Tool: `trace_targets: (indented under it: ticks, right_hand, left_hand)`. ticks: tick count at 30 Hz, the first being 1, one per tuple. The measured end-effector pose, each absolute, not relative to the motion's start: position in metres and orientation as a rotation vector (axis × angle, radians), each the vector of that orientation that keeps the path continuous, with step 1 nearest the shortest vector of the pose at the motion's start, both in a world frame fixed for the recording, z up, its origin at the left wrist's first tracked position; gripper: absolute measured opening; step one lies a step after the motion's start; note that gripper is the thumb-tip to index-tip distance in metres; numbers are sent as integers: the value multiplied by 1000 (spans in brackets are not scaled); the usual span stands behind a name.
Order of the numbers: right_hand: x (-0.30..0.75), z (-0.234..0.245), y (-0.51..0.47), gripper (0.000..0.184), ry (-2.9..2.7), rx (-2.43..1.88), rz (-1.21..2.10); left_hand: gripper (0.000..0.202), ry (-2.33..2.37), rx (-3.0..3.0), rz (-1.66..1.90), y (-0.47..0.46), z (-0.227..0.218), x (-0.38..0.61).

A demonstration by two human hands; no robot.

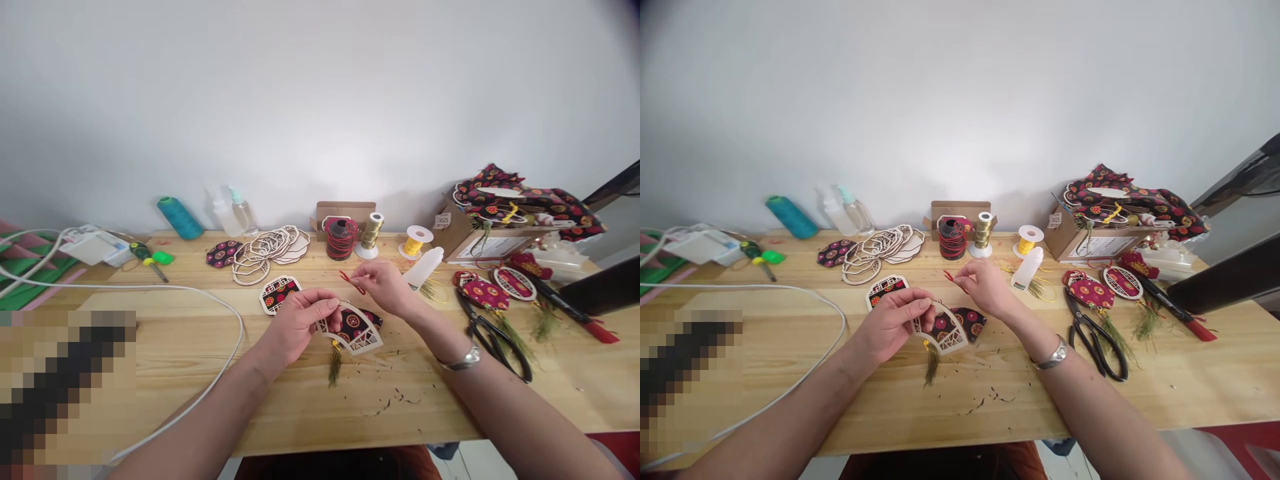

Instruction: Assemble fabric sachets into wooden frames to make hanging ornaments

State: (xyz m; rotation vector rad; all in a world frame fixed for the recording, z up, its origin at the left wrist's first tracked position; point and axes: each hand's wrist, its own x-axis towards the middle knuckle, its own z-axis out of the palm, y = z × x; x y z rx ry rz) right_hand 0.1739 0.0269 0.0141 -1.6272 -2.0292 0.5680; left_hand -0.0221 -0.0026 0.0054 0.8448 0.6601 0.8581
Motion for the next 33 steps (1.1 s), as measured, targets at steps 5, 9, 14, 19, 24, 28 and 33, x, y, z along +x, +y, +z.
trace_targets:
  ticks: [5, 9, 14, 19, 24, 28, 33]
  right_hand:
    - [182, 35, 11, 18, -1667, -1345, 1210]
    - [179, 31, -1, 22, -1481, -1247, 1439]
    - [172, 26, -13, 22, -1482, -1313, 1439]
    - [169, 31, -16, 21, -1489, -1271, 1492]
    - [170, 32, -17, 22, -1451, -1215, 1518]
    - [169, 28, -17, 23, -1440, -1199, 1506]
    - [169, 22, -16, 28, -1399, -1192, 1521]
  left_hand:
    - [18, 692, 861, 872, -3, 6, -21]
    - [18, 700, 888, 889, -3, 5, -20]
    - [17, 735, 898, 938, -2, 4, -19]
    - [18, 753, 874, 938, -3, 4, -16]
    - [21, 790, 849, 917, -3, 3, -14]
    - [23, 810, 849, 905, -3, 3, -14]
    - [24, 790, 845, 918, -4, 6, -13]
